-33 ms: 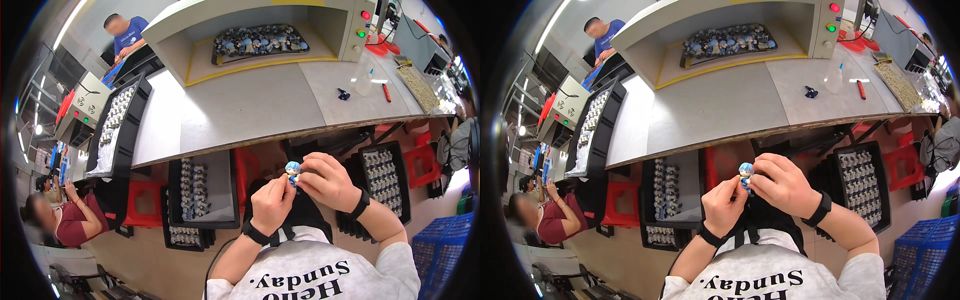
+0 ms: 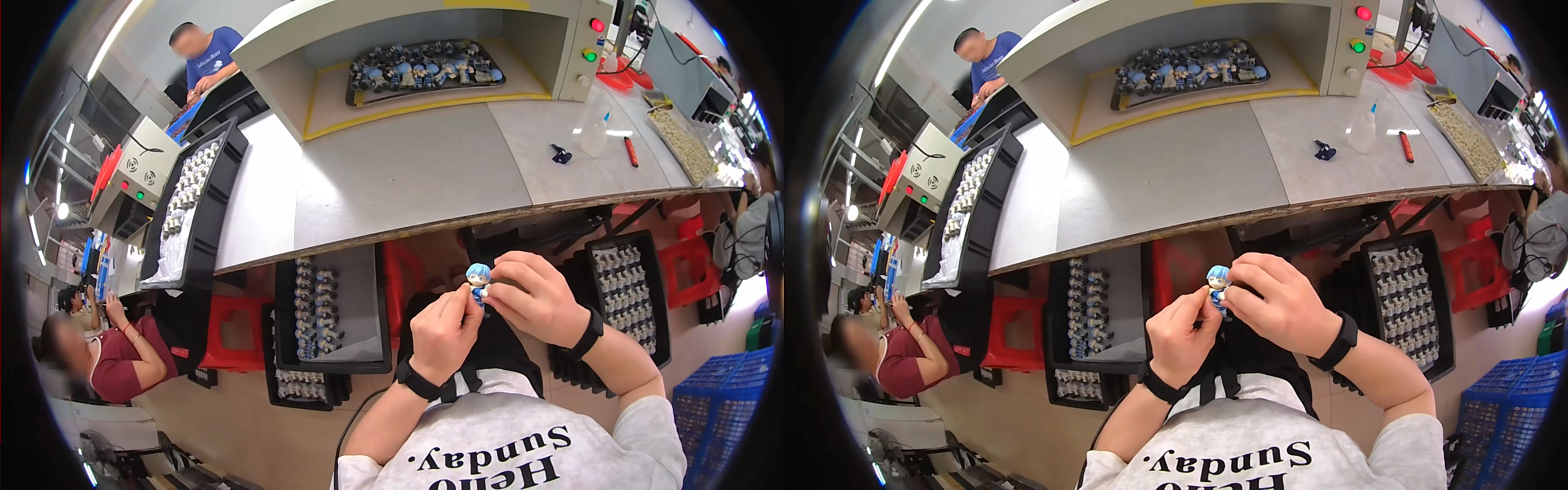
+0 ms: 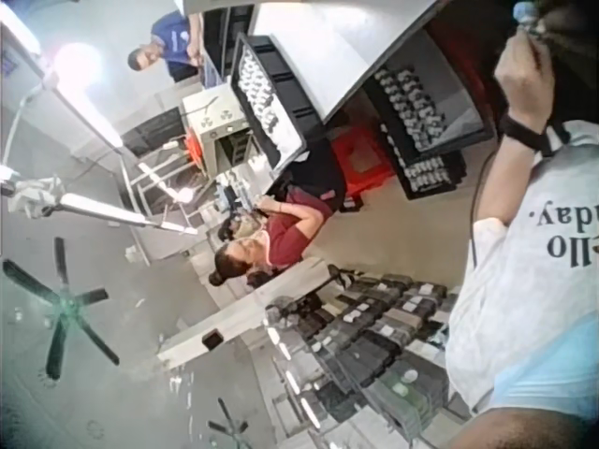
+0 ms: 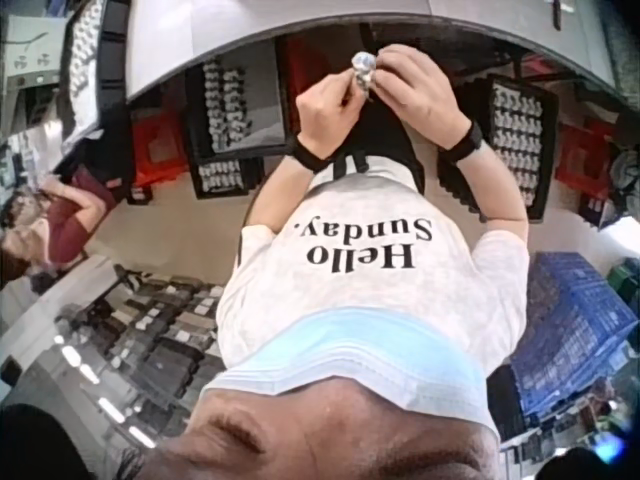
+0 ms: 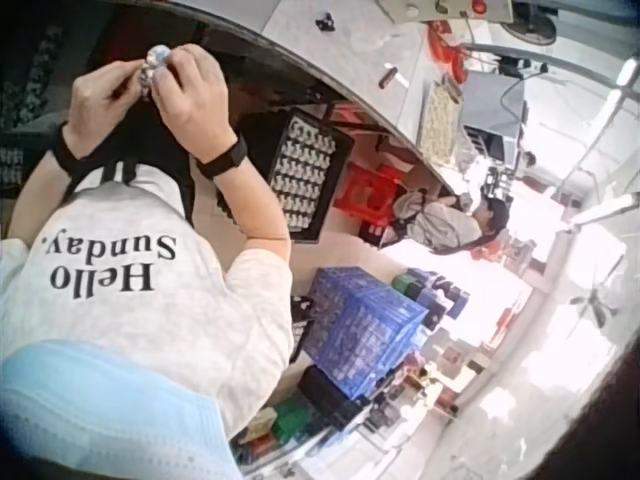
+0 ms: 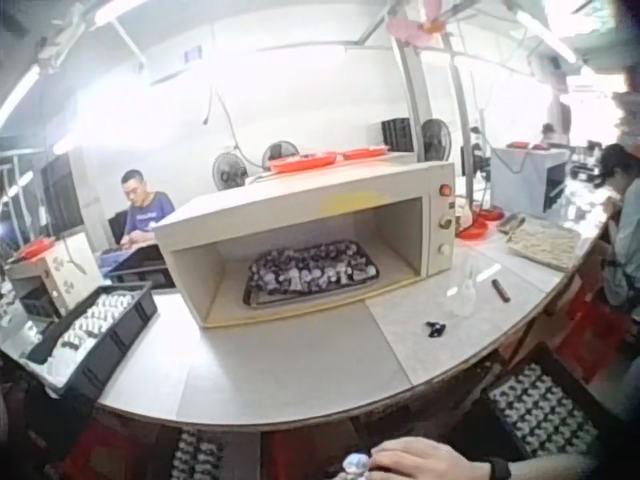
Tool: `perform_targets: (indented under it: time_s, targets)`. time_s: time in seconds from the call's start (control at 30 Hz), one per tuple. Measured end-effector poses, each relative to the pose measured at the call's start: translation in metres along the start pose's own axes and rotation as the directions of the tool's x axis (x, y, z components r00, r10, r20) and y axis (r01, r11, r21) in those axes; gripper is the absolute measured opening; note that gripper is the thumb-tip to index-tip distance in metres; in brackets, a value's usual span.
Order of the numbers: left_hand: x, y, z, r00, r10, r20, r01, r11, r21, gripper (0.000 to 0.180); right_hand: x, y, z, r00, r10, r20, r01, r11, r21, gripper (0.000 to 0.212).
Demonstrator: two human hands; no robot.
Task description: The person assembles small blue and white figurines at a workstation. They pick up a figurine, apply a substance from a small bottle to it, and then place the figurine into a tray. This process is repeated multiple times throughout the video.
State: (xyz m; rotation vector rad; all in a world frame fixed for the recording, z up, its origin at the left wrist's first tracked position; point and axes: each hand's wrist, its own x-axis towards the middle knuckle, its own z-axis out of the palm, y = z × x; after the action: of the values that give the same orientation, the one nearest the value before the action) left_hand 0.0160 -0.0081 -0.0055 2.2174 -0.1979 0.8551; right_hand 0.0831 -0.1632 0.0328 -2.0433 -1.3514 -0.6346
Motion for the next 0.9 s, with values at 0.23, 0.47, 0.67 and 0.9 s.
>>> perform_targets:
  time_s: [0.23, 0.47, 0.67, 0.9]
  targets:
    - [0.001, 0.008, -0.004, 0.999, 0.022, -0.033, -0.021, 1.000, 0.009, 0.015, -0.002, -0.009, 0.004, 0.996, -0.046, -0.073, 0.041, 0.996, -0.077, 0.024]
    - [0.000, 0.013, -0.009, 0.993, -0.042, -0.115, 0.026, 0.991, -0.134, 0.018, 0.000, -0.015, 0.005, 0.983, -0.031, -0.181, 0.021, 0.998, -0.060, 0.024]
    - [0.002, 0.019, -0.011, 0.989, -0.052, -0.135, 0.031, 0.988, -0.153, 0.020, 0.001, -0.016, 0.001, 0.976, -0.060, -0.210, 0.049, 0.997, -0.057, 0.024]
    - [0.000, 0.020, -0.011, 0.986, -0.106, -0.131, 0.077, 0.974, -0.214, 0.020, 0.005, -0.018, -0.001, 0.975, -0.079, -0.210, 0.068, 0.996, -0.060, 0.025]
